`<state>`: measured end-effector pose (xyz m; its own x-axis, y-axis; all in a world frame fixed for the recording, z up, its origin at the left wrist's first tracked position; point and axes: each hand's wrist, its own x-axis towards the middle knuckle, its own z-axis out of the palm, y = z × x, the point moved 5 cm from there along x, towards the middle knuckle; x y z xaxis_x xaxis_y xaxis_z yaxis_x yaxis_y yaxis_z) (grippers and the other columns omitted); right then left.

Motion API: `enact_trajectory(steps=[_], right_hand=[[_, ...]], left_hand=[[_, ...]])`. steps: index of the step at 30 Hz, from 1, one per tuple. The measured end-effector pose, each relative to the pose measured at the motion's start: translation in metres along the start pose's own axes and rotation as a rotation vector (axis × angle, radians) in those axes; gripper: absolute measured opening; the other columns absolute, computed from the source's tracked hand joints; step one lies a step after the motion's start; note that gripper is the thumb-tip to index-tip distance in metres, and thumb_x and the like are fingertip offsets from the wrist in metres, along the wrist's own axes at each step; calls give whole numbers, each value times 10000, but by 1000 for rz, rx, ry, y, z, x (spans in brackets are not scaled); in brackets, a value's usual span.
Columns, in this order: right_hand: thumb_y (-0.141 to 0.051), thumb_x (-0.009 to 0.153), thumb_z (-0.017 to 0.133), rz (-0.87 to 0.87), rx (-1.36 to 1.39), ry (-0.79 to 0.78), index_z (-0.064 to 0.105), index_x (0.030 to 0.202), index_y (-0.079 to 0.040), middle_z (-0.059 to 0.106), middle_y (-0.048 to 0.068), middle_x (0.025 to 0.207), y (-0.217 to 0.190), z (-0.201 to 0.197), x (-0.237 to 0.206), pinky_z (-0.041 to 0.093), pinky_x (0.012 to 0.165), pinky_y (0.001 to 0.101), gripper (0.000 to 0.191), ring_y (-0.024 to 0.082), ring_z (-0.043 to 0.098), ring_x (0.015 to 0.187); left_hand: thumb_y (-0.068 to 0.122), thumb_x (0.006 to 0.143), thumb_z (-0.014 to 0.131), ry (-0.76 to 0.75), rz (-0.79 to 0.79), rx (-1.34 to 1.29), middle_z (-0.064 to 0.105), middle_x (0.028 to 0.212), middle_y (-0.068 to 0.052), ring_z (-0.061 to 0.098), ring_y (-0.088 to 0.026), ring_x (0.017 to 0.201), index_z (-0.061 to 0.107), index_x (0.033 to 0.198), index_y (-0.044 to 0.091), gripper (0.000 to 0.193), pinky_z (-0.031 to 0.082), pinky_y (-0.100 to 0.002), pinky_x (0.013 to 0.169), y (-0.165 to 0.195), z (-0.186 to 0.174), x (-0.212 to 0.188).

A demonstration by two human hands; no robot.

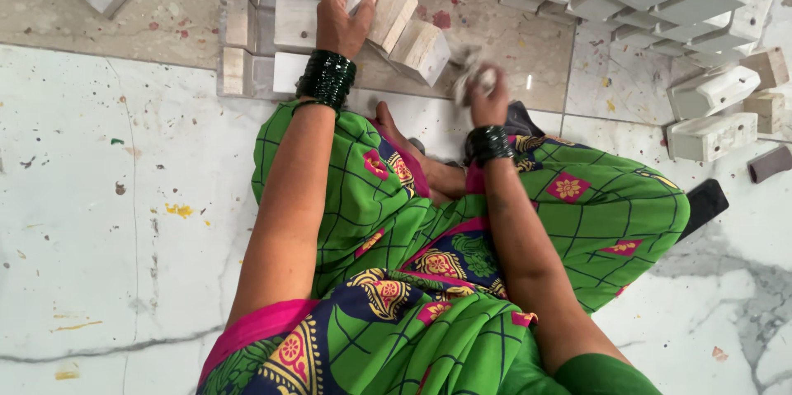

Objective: The person sits on the floor among many white stone blocks, picks up blocks one at a time, wipes their surfaces with a cloth, and places them onto stacks arranged on the floor. The person continues handling and stacking the wiped blocks throughout the episode.

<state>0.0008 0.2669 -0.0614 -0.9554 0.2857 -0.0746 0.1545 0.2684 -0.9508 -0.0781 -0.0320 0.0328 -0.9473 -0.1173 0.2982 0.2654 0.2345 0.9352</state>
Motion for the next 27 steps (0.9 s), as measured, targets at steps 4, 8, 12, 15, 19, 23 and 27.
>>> enact_trajectory(steps=[4,8,12,15,19,23,27], right_hand=[[-26,1022,647,-309,329,-116,567,1369,-132,682,117,1154,-80,5,26,548,743,272,371,133,658,947],[-103,1006,690,-393,-17,-167,587,1271,-146,689,134,1205,-141,53,14,615,693,329,288,210,713,868],[-58,911,736,-865,-351,-65,578,1246,-103,651,144,1291,-164,77,-27,515,1034,458,373,372,640,1169],[-109,971,737,-753,-257,-79,590,1246,-83,670,135,1278,-138,67,-28,497,1080,449,313,332,651,1211],[-151,1017,687,-170,447,-101,614,1286,-52,707,102,1225,-87,32,4,549,986,362,296,225,685,1126],[-167,1041,668,-129,653,-109,577,1310,-108,688,59,1192,-90,12,10,568,940,311,290,160,667,1089],[-172,1045,658,-385,227,-219,550,1382,-78,679,81,1254,-127,36,-4,589,962,338,366,180,683,1126]], left_hand=[[140,942,666,-67,-17,-50,780,1172,-144,746,-197,1070,638,1360,40,431,585,-329,964,-3,6,0],[140,914,689,-126,-4,-44,757,1222,-149,731,-189,1108,644,1367,44,465,574,-322,972,-9,11,0],[127,881,684,-200,8,-41,765,1185,-134,735,-170,1075,655,1351,44,479,578,-317,961,-14,10,-5],[125,867,667,-284,18,-49,784,1129,-110,747,-145,1022,670,1319,48,458,589,-311,936,-12,14,-11],[135,903,683,-418,-20,-128,796,1107,-93,738,-136,1009,723,1270,64,376,584,-308,916,-5,30,-19],[178,925,769,-412,-33,-28,799,1075,-67,747,-116,985,752,1189,73,285,587,-295,871,-5,35,-19],[164,921,803,-431,-13,-82,798,1105,-66,736,-124,1004,775,1147,73,245,578,-291,901,-5,34,-19]])
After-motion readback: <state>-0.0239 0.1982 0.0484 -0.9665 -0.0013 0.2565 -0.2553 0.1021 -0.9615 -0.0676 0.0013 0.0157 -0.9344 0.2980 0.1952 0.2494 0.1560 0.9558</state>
